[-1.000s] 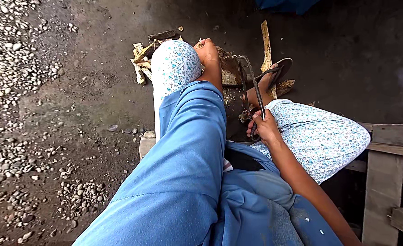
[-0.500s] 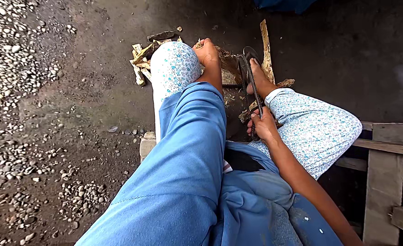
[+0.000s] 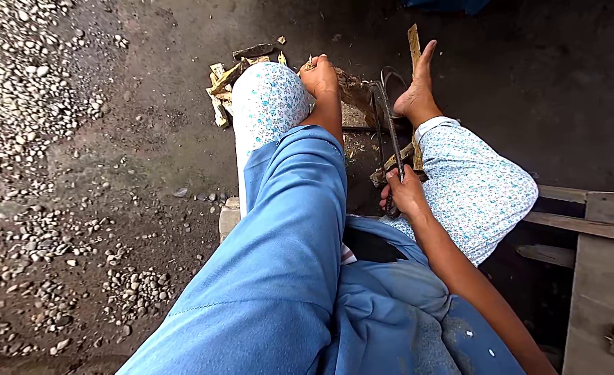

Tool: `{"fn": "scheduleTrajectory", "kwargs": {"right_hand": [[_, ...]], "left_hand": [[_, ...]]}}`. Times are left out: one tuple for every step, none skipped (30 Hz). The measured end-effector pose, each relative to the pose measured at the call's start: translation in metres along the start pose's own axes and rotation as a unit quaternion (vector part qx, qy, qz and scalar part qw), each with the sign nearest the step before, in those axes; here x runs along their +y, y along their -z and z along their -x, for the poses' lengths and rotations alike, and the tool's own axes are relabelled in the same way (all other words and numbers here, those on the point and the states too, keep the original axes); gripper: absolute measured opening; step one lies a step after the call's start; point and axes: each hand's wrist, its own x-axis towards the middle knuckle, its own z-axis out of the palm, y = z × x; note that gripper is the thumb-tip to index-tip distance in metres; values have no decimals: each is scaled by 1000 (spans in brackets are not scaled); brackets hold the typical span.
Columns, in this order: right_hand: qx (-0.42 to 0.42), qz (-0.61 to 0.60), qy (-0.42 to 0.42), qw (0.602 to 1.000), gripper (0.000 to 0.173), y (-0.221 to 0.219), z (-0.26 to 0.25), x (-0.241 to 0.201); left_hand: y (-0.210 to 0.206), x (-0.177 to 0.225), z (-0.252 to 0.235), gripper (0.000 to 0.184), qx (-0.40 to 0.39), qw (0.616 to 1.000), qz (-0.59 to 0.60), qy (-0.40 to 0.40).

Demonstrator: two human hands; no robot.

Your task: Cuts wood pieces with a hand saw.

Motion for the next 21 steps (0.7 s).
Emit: {"fn": "scheduleTrajectory", "kwargs": {"right_hand": [[-1, -2, -2, 1000, 20, 1, 0, 0], [-2, -5, -3, 1000, 19, 1, 0, -1], [-4, -7, -3, 1000, 19, 1, 0, -2], [-6, -7, -2, 1000, 19, 2, 0, -2], [-8, -6, -2, 1000, 19, 2, -1, -1], [-10, -5, -2, 1000, 19, 2, -1, -1], [-12, -4, -3, 1000, 19, 3, -1, 0], [-12, -5, -4, 1000, 19, 4, -1, -1], [-12, -8, -4, 1000, 19, 4, 0, 0], [-12, -11, -4, 1000, 19, 5, 0, 0], [-13, -13, -5, 1000, 18, 6, -1, 0], [-13, -16, -4, 1000, 18, 7, -2, 1], [-14, -19, -2, 1000, 18, 7, -3, 3], [-14, -22, 0, 1000, 19, 8, -4, 5], [-15, -26, 2, 1000, 19, 8, -5, 6], [-16, -28, 3, 999, 19, 9, -6, 7], [-18, -30, 2, 999, 19, 10, -7, 8], [-20, -34, 1, 999, 18, 11, -8, 9], [-20, -37, -1, 999, 19, 10, -7, 10], [-19, -38, -4, 999, 20, 10, -6, 10], [-16, -38, -6, 999, 21, 10, -5, 9]], "left_hand": [[0, -1, 0, 12, 1, 1000, 10, -2], [-1, -1, 0, 12, 3, 1000, 21, -2], [-1, -1, 0, 13, 1, 1000, 30, -2], [-2, -1, -1, 14, 1, 999, 38, -2], [-1, -1, -1, 13, 3, 999, 44, -1], [-1, -2, -3, 13, 5, 999, 47, 0], [-1, -2, -4, 12, 6, 999, 48, -2], [0, -3, -4, 13, 5, 999, 47, -5], [0, -4, -5, 15, 3, 999, 46, -7], [0, -3, -5, 17, 1, 999, 42, -10], [-1, -2, -5, 18, 0, 999, 39, -11], [-1, -2, -5, 16, 1, 999, 37, -15], [-2, -2, -5, 14, 4, 999, 33, -18], [-3, -2, -5, 13, 7, 999, 29, -20], [-3, -3, -5, 10, 11, 999, 28, -22], [-3, -4, -5, 9, 14, 999, 29, -20], [-3, -4, -6, 7, 15, 999, 29, -20], [-1, -3, -5, 9, 13, 999, 30, -18], [0, -2, -5, 12, 7, 999, 29, -19], [1, -1, -5, 13, 0, 999, 29, -21], [1, 0, -4, 13, -5, 999, 30, -23]]}}
